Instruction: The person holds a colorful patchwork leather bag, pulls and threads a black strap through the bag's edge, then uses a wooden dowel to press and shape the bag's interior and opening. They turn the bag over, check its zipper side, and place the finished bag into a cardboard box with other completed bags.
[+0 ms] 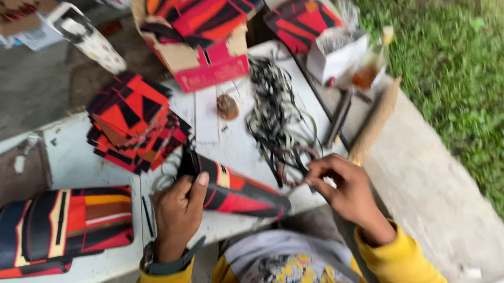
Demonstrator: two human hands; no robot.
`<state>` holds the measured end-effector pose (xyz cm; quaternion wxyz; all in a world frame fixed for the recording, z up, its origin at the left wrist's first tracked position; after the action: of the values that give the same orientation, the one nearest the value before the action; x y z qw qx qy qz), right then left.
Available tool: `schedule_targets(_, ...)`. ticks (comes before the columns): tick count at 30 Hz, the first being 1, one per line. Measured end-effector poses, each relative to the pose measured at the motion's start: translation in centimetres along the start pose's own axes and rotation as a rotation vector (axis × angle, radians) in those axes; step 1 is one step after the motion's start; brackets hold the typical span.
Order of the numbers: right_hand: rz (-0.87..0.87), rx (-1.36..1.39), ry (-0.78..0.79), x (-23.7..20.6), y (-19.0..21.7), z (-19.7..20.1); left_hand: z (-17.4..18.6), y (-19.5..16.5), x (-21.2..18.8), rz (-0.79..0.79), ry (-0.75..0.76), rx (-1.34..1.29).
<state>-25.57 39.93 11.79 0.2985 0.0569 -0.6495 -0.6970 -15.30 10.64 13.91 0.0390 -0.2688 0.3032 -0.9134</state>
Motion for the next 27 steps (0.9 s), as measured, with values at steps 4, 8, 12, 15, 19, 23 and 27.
schedule_targets(4,-0.067,-0.273,-0.011,-2.2,-10.1,-1.6,-1.2,1.2,-3.5,0.105,0.031,-0.109)
schedule_targets(8,-0.095,-0.492,-0.117,-2.6,-14.7,-1.0,-1.0,3.4,-6.5,0.141,0.154,-0.308)
schedule_targets(12,0.064,-0.533,-0.053,-1.6,-12.0,-1.1,0.1,5.4,-8.5,0.108,0.167,-0.66)
schedule_targets(15,0.058,-0.565,-0.04,-1.3,-9.7,-1.3,0.2,6.6,-9.1,0.195,0.183,-0.828)
schedule_targets(19,0.106,-0.715,-0.06,-0.6,-10.4,-1.6,-0.8,8.3,-10.0,0.463,0.326,-0.481)
schedule_targets(23,0.025,-1.0,0.141,2.3,-14.3,-3.0,-2.3,9.0,-10.9,0.272,0.228,-1.257)
schedule_targets(27,-0.113,-1.246,0.383,4.7,-16.8,-5.0,-4.0,8.7,-12.0,0.451,0.262,-1.554)
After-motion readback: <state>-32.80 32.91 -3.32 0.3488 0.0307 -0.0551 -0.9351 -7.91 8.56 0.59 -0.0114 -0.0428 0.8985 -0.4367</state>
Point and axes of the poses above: each hand's wrist, its own x-axis towards the middle knuckle, its own z-axis out of the back of the hand, y = z × x, the point moved 2 cm from there along x, towards the middle knuckle, and after that the axes turned 5 degrees about y, right-handed, at the moved point
